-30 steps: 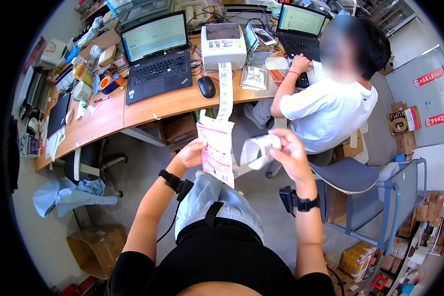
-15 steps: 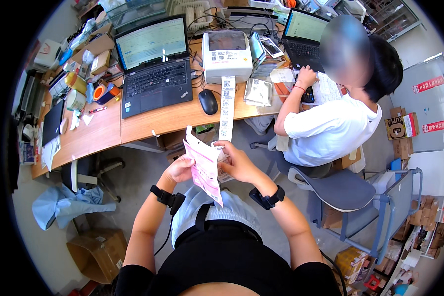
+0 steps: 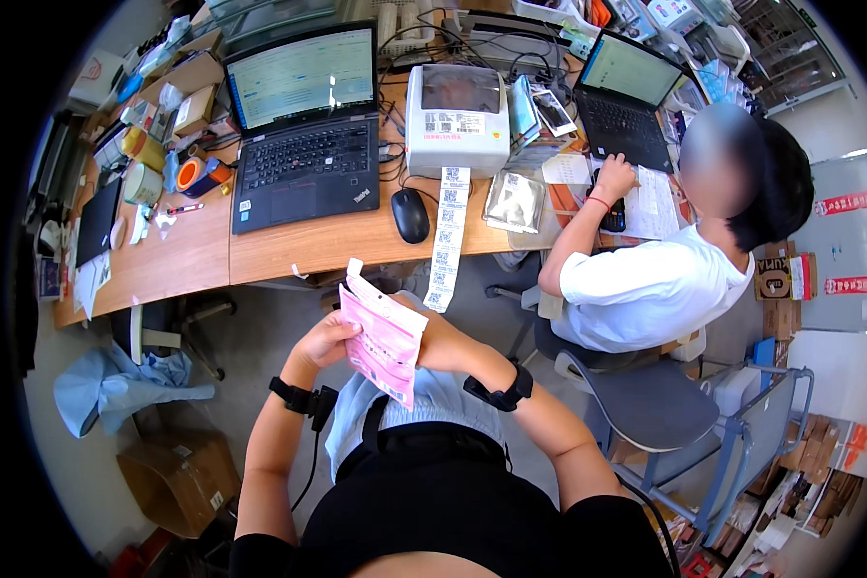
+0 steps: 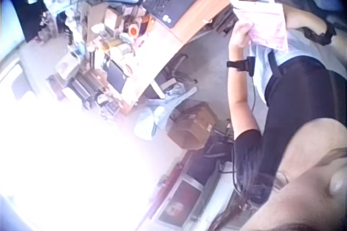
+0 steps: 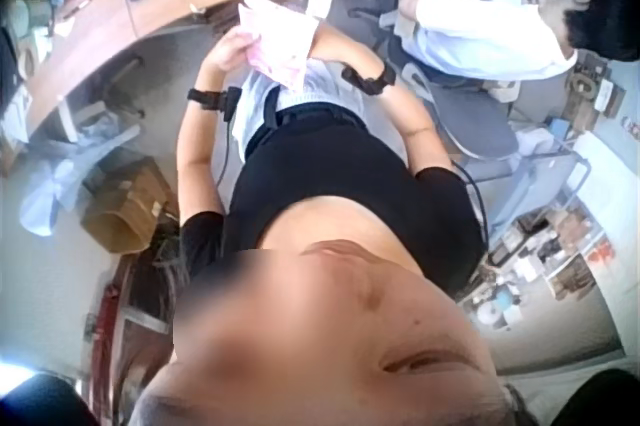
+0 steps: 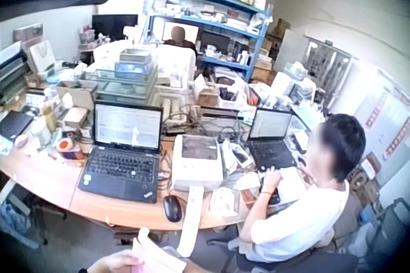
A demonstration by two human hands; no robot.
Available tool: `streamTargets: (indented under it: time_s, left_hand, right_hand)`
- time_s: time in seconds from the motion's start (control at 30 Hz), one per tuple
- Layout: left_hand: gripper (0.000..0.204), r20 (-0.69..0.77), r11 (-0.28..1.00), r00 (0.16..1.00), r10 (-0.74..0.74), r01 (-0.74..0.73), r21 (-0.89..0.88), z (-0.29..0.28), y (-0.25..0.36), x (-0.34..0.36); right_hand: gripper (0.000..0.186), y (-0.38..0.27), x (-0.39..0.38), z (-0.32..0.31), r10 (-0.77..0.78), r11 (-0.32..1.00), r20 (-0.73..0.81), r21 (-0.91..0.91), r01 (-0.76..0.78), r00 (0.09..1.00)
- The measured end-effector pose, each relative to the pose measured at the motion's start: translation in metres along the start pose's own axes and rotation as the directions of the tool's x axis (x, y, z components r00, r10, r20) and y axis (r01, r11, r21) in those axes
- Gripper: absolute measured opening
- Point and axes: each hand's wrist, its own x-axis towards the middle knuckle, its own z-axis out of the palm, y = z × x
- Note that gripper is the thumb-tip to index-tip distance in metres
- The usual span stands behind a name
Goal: The person walks through a warehouse, picks up a small box, removes plastic wrap, and opens it to reveal sticker sheets. Using scissors, the person cuts individual stickers from the sheets and places them on the table.
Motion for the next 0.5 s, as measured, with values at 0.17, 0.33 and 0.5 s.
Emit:
streamTargets:
  time_s: [0.17, 0.33, 0.5]
  left_hand:
    - [0.03, -0.084, 0.994, 0.993, 0.082, -0.076, 0.073, -0.003, 0.017, -0.008]
    - [0.034, -0.072, 0.979, 0.978, 0.195, -0.19, 0.075, 0.003, 0.036, -0.02]
    - [0.034, -0.037, 0.958, 0.957, 0.286, -0.287, -0.007, 0.003, 0.038, -0.032]
  right_hand:
    - [0.051, -0.001, 0.009, -0.047, -0.028, 0.963, 0.189, 0.267, -0.024, 0.982]
    - [0.025, 0.055, 0.039, -0.121, 0.213, 0.815, -0.303, 0.58, 0.002, 0.929]
    - [0.022, 0.129, 0.102, -0.158, 0.429, 0.893, -0.663, 0.413, -0.178, 0.614]
